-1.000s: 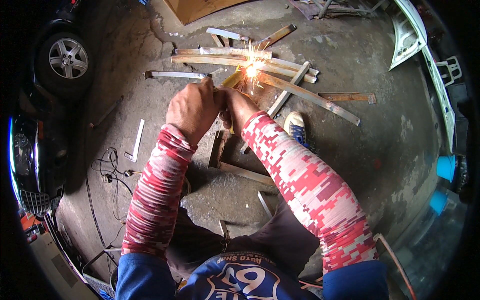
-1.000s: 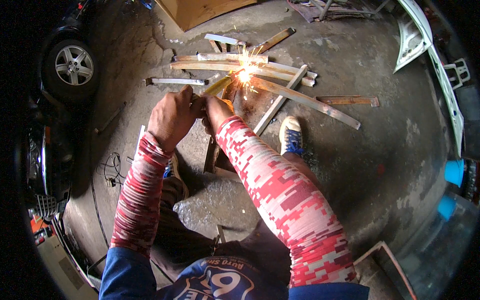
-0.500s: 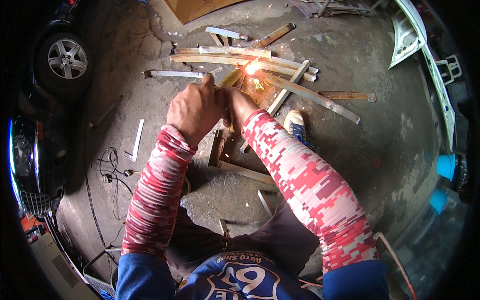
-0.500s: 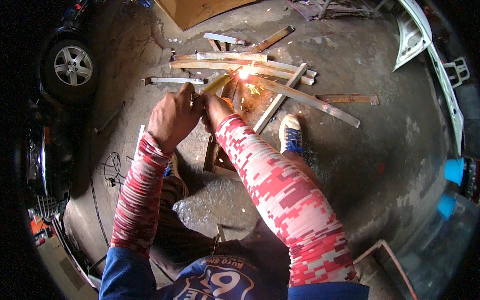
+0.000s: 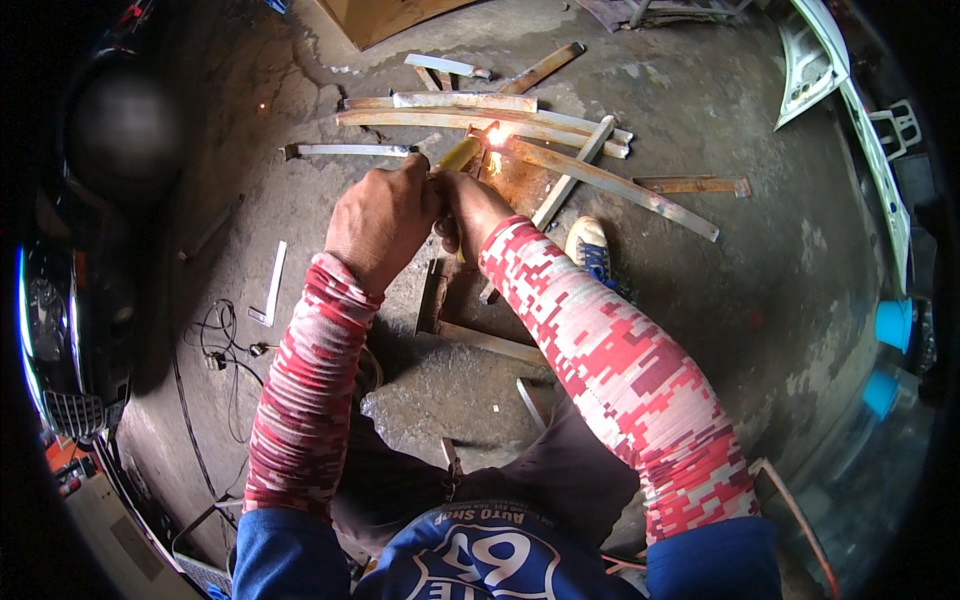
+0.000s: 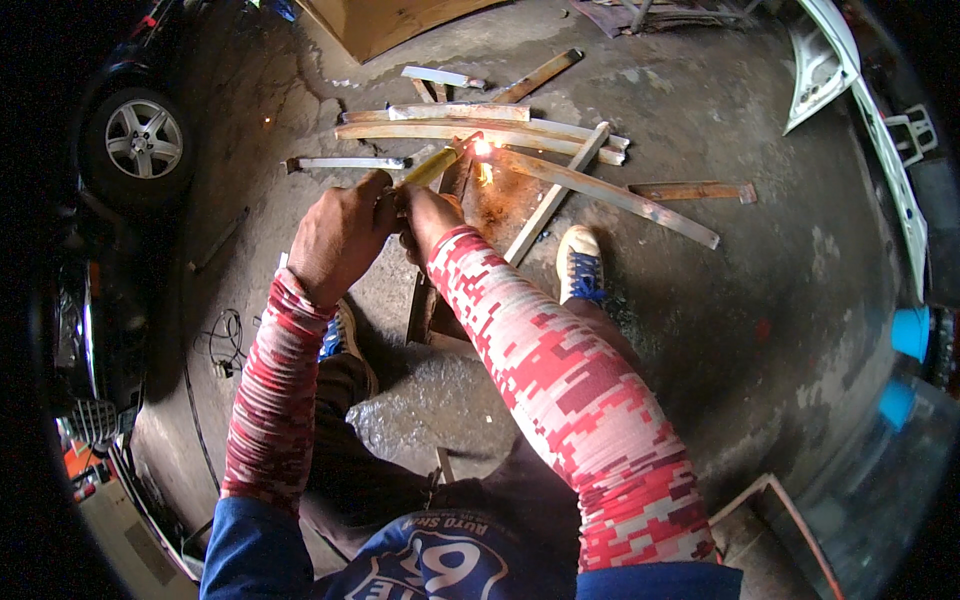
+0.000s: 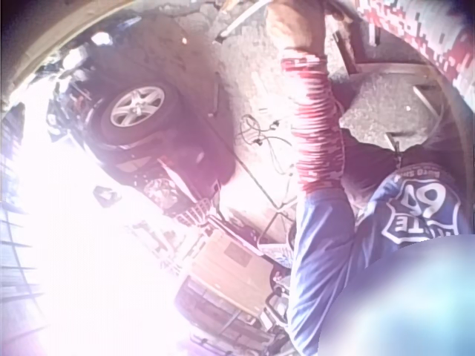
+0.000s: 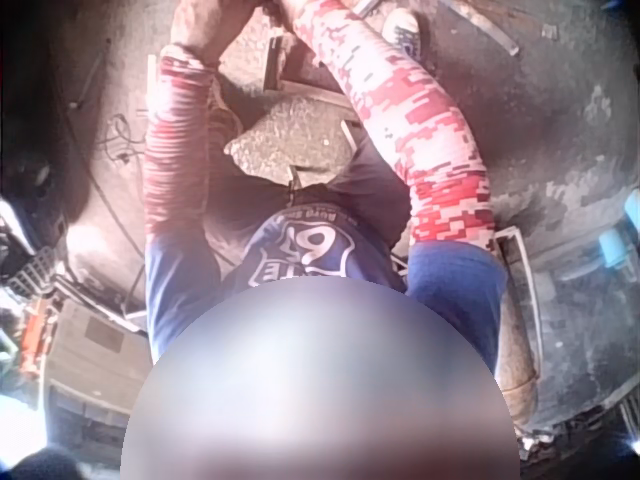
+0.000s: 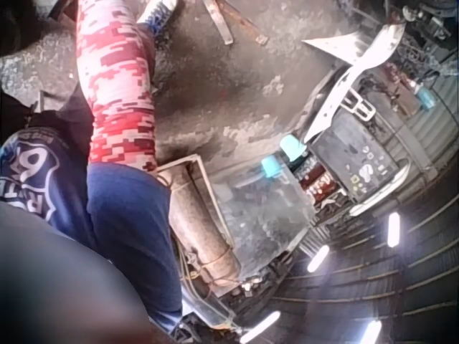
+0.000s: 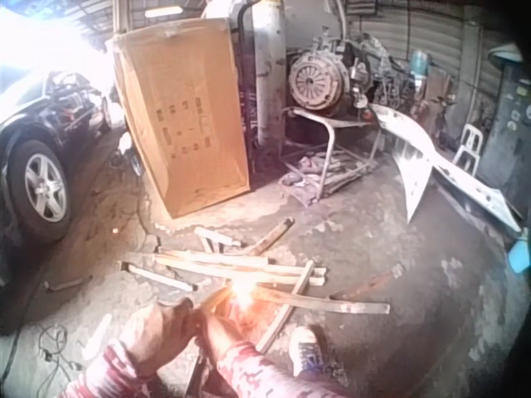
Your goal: The person uses a welding torch to join metal frame pieces on the floor. They adjust the torch and reposition the frame during the process, then turn off the gas cylinders at the end.
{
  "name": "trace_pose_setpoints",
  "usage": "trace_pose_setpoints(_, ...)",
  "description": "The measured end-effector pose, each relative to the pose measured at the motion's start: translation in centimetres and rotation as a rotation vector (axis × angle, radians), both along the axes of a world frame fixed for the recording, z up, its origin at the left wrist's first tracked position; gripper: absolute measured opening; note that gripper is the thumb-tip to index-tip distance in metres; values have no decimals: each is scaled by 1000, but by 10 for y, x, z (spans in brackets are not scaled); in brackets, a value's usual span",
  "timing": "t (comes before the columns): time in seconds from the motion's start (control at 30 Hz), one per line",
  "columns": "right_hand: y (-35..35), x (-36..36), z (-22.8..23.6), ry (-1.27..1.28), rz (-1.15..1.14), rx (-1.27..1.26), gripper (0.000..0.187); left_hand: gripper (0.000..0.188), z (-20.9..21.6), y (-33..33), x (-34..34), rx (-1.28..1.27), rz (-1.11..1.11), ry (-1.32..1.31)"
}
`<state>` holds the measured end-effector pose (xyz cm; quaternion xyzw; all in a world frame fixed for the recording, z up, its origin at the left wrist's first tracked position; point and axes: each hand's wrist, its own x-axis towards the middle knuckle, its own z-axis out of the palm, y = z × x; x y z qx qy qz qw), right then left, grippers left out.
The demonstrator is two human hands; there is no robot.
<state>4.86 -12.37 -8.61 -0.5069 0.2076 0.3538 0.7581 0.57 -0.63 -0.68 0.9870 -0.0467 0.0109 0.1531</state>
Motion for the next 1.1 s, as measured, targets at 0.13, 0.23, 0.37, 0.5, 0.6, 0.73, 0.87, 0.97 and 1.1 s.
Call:
trace_pose_setpoints(0.13, 1, 0, 0, -9, 2, -5, 25, 21, -2, 0, 1, 7, 0, -2)
trace_pose_setpoints(0.23, 1, 1, 0, 0, 10, -18, 25, 27, -2, 1, 3, 6, -2, -4)
trace_pose_setpoints(0.37, 0, -1, 1, 6, -5, -40, 24, 25, -1, 1, 2, 6, 35, 1)
trace_pose_setpoints(0.5, -1, -4, 3, -8, -10, 24, 22, 25, -1, 0, 1, -5, 31, -1)
trace_pose_setpoints(0.6, 0, -4, 4, 4, -19, 4, 20, 24, 1, 0, 1, -18, 20, -5)
trace_pose_setpoints(0.73, 3, 0, -1, -5, -20, -28, 19, 23, 4, -1, 1, -13, 20, 7)
trace_pose_setpoints(0.87, 5, 3, -21, -29, 3, -40, 20, 22, -2, 2, 1, 13, -7, -34)
trace_pose_setpoints(0.97, 2, 7, -34, -80, 60, -92, 42, 25, -12, 7, 3, 86, -109, -80)
trace_pose_setpoints(1.1, 3, 10, -29, -96, 77, 246, 33, 24, -14, 15, 6, 86, -117, 44)
